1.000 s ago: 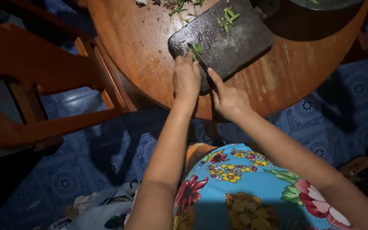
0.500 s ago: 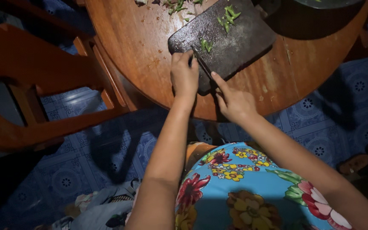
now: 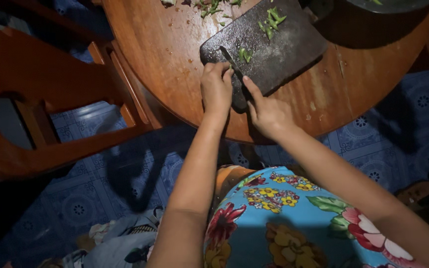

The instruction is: The person chops green beans on a cutting board using a knife and places them into a metal bowl containing other vegetables.

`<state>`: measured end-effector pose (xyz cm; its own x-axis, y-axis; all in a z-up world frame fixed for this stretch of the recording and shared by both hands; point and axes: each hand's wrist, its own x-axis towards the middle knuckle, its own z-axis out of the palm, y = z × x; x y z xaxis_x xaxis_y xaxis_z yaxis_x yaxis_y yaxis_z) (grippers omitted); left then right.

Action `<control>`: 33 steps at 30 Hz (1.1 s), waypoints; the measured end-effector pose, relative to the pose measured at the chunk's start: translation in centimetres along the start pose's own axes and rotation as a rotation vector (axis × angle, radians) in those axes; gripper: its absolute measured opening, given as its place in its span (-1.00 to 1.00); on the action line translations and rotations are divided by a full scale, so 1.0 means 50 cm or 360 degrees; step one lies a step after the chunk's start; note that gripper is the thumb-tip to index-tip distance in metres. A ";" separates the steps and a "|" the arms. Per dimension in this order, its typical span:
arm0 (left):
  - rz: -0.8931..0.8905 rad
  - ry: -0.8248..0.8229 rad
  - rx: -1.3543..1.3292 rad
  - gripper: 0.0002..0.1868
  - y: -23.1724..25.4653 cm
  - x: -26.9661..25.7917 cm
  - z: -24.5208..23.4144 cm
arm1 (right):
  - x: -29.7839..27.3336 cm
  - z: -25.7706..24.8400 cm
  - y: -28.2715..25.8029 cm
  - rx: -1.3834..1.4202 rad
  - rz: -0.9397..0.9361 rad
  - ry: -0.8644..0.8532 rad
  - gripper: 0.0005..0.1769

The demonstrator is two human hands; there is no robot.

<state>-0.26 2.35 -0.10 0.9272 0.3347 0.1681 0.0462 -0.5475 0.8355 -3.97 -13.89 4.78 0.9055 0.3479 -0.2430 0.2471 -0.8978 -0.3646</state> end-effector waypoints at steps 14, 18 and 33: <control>-0.0079 -0.0061 0.0213 -0.83 -0.002 0.035 0.007 | -0.057 -0.031 0.032 0.0140 0.0268 -0.0017 -0.22; -0.0117 -0.0146 0.0305 -0.85 0.029 0.055 0.021 | -0.061 -0.034 0.057 0.0177 0.0271 0.0184 -0.20; -0.0040 -0.0230 -0.0275 -0.63 0.005 0.110 0.113 | -0.026 -0.038 0.013 0.0912 0.0298 0.0220 -0.20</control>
<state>6.95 -0.29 -1.96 0.9708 0.2265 0.0796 0.0173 -0.3966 0.9178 -4.34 -15.45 6.54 0.9614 0.1258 -0.2446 -0.1101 -0.6390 -0.7613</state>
